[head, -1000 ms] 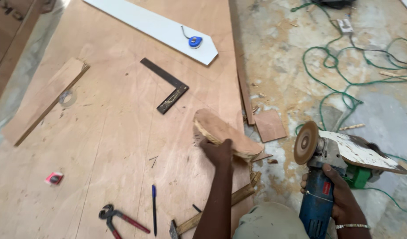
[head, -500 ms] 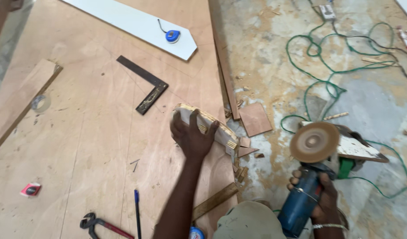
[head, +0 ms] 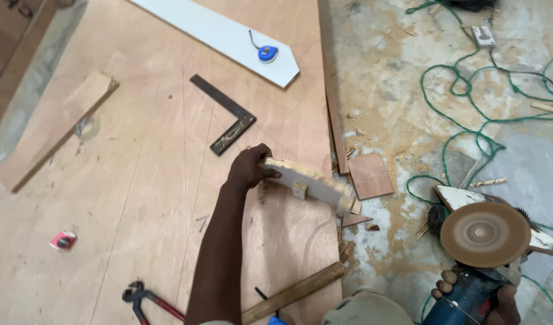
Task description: The person measures, hammers nails into, and then uses a hand-held power sander to smooth the edges of a curved wooden piece.
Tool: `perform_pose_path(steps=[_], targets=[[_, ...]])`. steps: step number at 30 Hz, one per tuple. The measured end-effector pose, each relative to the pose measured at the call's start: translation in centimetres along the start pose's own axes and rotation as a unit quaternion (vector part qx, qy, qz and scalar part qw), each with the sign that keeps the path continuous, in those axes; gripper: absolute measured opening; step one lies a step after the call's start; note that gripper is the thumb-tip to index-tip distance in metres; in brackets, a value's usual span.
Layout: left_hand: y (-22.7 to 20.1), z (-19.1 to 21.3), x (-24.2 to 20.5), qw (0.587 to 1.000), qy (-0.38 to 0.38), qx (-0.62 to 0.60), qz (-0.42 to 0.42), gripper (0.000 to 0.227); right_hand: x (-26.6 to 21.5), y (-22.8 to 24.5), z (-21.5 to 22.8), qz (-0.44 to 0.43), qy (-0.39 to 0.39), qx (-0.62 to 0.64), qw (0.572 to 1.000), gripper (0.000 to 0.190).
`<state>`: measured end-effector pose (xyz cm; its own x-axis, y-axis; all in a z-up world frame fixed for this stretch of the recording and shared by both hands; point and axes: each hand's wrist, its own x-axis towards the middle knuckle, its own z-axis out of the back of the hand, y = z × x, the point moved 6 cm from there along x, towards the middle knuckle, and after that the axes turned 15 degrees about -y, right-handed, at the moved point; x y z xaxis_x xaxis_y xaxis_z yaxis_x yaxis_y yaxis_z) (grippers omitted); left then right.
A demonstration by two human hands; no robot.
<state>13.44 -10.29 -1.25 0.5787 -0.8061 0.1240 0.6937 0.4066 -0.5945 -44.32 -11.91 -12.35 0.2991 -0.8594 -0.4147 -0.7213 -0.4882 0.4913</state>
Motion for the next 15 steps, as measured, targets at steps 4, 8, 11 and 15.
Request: perform_pose_path(steps=[4, 8, 11, 15], targets=[[1.9, -1.7, -4.9, 0.993, -0.052, -0.084, 0.059, 0.052, 1.2, 0.6, -1.0, 0.016, -0.028, -0.063, 0.997, 0.094], [2.3, -2.9, -8.1, 0.967, -0.133, -0.188, 0.108, 0.05, 1.6, 1.4, -5.6, 0.011, 0.038, -0.09, 0.995, 0.089], [1.9, -3.4, -9.4, 0.959, -0.164, -0.193, 0.127, 0.048, 2.6, 2.5, -9.3, 0.04, 0.006, -0.185, 0.982, 0.093], [2.3, -3.6, -10.0, 0.939, -0.181, -0.21, 0.205, 0.045, 4.1, 2.6, -12.7, 0.046, -0.011, -0.167, 0.985, 0.091]])
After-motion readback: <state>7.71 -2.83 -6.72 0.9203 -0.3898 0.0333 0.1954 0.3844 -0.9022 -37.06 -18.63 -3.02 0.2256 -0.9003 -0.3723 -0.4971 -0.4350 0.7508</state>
